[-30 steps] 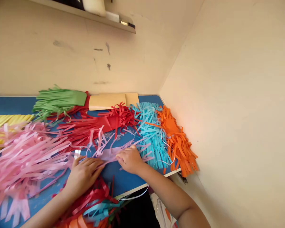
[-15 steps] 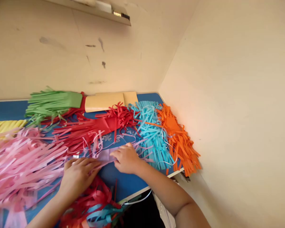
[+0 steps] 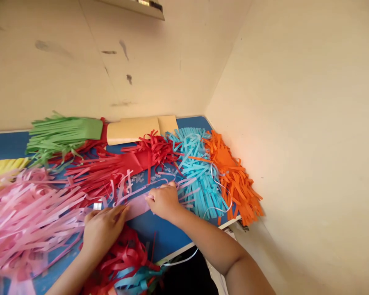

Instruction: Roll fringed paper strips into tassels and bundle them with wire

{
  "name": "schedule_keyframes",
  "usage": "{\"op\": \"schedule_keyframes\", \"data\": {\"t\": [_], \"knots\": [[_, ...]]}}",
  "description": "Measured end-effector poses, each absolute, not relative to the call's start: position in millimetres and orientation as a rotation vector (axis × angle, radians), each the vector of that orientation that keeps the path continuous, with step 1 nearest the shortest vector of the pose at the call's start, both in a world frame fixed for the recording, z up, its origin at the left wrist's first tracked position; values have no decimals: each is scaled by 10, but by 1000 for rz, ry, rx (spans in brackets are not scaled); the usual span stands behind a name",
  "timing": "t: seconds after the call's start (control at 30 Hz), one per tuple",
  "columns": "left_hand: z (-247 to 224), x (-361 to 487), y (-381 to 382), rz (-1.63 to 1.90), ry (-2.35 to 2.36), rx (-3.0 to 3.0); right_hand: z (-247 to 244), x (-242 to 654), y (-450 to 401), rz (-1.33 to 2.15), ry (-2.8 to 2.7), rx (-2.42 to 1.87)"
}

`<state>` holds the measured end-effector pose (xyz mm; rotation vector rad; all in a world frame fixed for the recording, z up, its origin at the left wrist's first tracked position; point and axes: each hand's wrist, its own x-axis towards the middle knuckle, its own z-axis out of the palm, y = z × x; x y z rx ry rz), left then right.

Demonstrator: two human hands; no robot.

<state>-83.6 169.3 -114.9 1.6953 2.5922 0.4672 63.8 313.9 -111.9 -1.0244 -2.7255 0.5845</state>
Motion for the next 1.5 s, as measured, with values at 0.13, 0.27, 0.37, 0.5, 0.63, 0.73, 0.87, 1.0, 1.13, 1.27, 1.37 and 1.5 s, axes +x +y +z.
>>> {"op": "schedule_keyframes", "data": {"t": [0.13,0.27,0.37,0.5,0.63,0.73,0.87,1.0,1.13,1.27,1.37,1.5], "knots": [[-1105,-816,1737,288,2638,1612,-1213,598,3128,514,-2694,-1054],[-1072,-814,1788,170,2661,1535,-1262,596,3138,522,-2696,-1061],[-1088,-825,1812,163,2652,1524,-1268,588,3142,526,-2707,-1073],[-1145,-844,1809,134,2689,1512,-1271,590,3146,520,-2703,-1063],[-1178,-838,1798,116,2736,1534,-1290,588,3126,518,-2695,-1057],[-1188,-819,1784,173,2745,1562,-1301,572,3117,512,-2708,-1074],[-1191,-820,1754,267,2795,1754,-1231,589,3203,401,-2739,-1083],[-1136,-891,1759,337,2482,2239,-1072,700,3267,159,-2569,-1199],[-1012,-897,1785,260,2175,2415,-1060,801,3142,255,-2790,-560],[-949,-799,1777,175,2268,2357,-1172,818,3164,445,-2906,-285],[-1000,-812,1756,233,2357,2250,-1193,812,3321,561,-2882,-335],[-1102,-909,1723,361,2406,2188,-1172,795,3496,678,-2847,-345]]}}
